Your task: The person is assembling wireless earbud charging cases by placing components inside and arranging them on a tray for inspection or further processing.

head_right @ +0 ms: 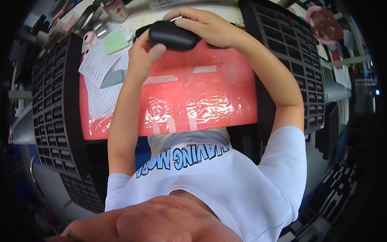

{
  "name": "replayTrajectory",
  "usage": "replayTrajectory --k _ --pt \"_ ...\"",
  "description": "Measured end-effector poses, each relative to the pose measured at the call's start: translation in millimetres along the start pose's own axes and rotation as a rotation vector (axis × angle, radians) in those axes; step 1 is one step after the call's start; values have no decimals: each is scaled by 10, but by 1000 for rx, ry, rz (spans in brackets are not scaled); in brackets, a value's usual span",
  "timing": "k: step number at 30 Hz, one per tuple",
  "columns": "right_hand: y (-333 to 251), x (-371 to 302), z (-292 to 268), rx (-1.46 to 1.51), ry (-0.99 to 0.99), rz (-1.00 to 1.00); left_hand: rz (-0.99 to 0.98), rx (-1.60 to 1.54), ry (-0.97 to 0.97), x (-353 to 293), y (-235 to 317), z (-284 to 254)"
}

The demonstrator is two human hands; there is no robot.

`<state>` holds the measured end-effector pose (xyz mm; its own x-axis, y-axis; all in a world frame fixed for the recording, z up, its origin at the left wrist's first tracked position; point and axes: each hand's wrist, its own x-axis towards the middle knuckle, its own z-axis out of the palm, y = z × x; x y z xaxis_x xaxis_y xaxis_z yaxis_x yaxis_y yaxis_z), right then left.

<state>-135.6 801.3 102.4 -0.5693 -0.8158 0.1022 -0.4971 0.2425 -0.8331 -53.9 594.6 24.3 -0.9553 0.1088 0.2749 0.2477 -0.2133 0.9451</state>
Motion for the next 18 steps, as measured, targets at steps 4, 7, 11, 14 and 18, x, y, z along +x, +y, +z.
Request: replayTrajectory --k 4,7,11,14,18 --pt "39 -60 164 -191 60 -27 7 110 154 68 -73 -15" --pt "32 -168 99 97 17 100 -28 87 61 9 -54 -50" --pt "359 -121 -145 232 297 76 39 -10 -38 -24 -21 -34" --pt "440 -156 -50 47 385 119 84 -20 223 37 -27 -54" --pt "269 -101 294 -298 181 36 116 39 384 75 -47 -320"
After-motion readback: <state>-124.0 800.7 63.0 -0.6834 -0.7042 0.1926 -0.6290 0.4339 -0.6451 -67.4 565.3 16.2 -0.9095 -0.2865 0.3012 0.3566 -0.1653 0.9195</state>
